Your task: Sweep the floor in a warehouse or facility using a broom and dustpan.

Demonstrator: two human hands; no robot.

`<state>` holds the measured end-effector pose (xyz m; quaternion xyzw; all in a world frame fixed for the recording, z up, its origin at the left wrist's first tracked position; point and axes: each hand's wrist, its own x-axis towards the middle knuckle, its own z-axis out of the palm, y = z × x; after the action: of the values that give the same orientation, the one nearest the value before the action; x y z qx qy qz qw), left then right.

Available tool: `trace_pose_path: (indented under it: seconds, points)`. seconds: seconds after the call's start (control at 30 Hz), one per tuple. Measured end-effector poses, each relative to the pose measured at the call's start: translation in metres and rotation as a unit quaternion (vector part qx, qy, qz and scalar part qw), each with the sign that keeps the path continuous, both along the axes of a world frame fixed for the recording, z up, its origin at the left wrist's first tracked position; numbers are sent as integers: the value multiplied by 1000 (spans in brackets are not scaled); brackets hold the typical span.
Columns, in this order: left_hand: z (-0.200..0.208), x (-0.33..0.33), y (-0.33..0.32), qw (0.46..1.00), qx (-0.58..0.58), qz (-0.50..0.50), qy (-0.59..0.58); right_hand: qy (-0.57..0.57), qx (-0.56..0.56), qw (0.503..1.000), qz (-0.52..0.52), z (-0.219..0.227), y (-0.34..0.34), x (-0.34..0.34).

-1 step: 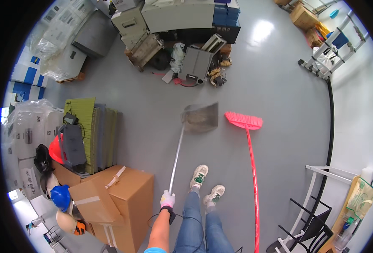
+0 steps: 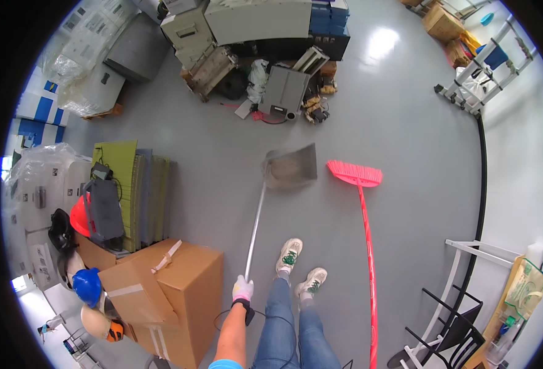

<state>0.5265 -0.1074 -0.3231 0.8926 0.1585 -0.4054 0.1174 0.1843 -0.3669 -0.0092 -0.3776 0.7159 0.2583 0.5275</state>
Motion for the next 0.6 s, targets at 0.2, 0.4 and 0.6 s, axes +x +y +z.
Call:
trace_pose_path:
  seconds: [0.2,0.4,0.6]
  points:
    - [-1,-2,-21,999,-37,24,-25,-22,7,1000,-20,-11,-5,-15]
    - [4,-25,-29,995,-58,27,-83,-34,12,999,-13,-15,-16,-31]
    - [-18,-42,-26,998,-34,46,-14,-44,16,999,11,-18,-19,-37]
